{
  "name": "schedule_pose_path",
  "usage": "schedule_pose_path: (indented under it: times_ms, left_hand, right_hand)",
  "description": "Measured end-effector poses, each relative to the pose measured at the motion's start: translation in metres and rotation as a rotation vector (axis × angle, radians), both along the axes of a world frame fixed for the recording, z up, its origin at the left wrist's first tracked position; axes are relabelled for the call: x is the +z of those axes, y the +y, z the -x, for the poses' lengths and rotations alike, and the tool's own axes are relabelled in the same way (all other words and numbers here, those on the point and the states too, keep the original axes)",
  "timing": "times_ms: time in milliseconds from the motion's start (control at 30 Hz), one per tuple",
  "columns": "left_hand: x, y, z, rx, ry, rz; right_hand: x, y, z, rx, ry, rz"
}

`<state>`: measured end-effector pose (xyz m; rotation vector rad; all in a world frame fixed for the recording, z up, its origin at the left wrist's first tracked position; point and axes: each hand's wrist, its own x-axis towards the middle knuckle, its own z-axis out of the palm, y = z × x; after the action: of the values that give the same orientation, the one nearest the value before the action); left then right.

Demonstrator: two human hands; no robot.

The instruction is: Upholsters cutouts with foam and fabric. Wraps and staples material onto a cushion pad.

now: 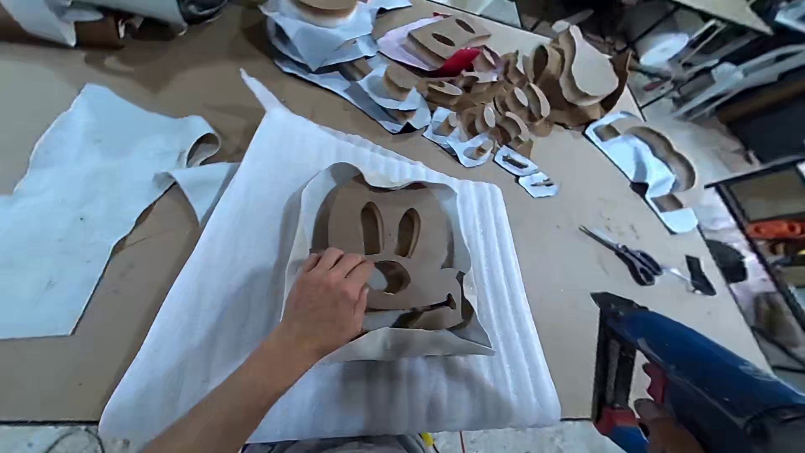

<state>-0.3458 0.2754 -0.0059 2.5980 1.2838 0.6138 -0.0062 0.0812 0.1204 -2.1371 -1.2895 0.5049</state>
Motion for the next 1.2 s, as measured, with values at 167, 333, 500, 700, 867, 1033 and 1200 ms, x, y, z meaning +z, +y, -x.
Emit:
schedule_pose_path:
  times_ms: [167, 333, 500, 700, 867, 1033, 1200]
  left_hand:
    - [-0.002, -0.034, -0.042, -0.256, 0.084, 0.087]
    - [-0.018, -0.079, -0.051, -0.047, 0.149, 0.276]
    - [-0.031, -0.104, -0.047, -0.076, 0.063, -0.038]
    - [-0.044, -0.112, -0.047, 0.042, 0.136, -0.094]
    - [-0.047, -0.095, -0.053, 0.007, 0.200, -0.036]
    - [0.017, -0.073, -0.055, -0.040, 0.085, -0.109]
    - [0.113, -0.020, -0.037, 0.065, -0.234, -0.060]
  right_hand:
    - [-0.030, -0.029, -0.036, -0.161, -0.283, 0.295]
    - [-0.099, -0.017, -0.081, -0.124, -0.479, 0.227]
    - [-0.132, 0.014, -0.096, -0.120, -0.433, 0.251]
    - [-0.149, 0.019, -0.100, -0.052, -0.333, 0.315]
    - [-0.153, 0.021, -0.096, -0.060, -0.356, 0.308]
    - [-0.151, 0.023, -0.090, -0.080, -0.354, 0.321]
    - [-0.146, 0.022, -0.087, -0.114, -0.381, 0.309]
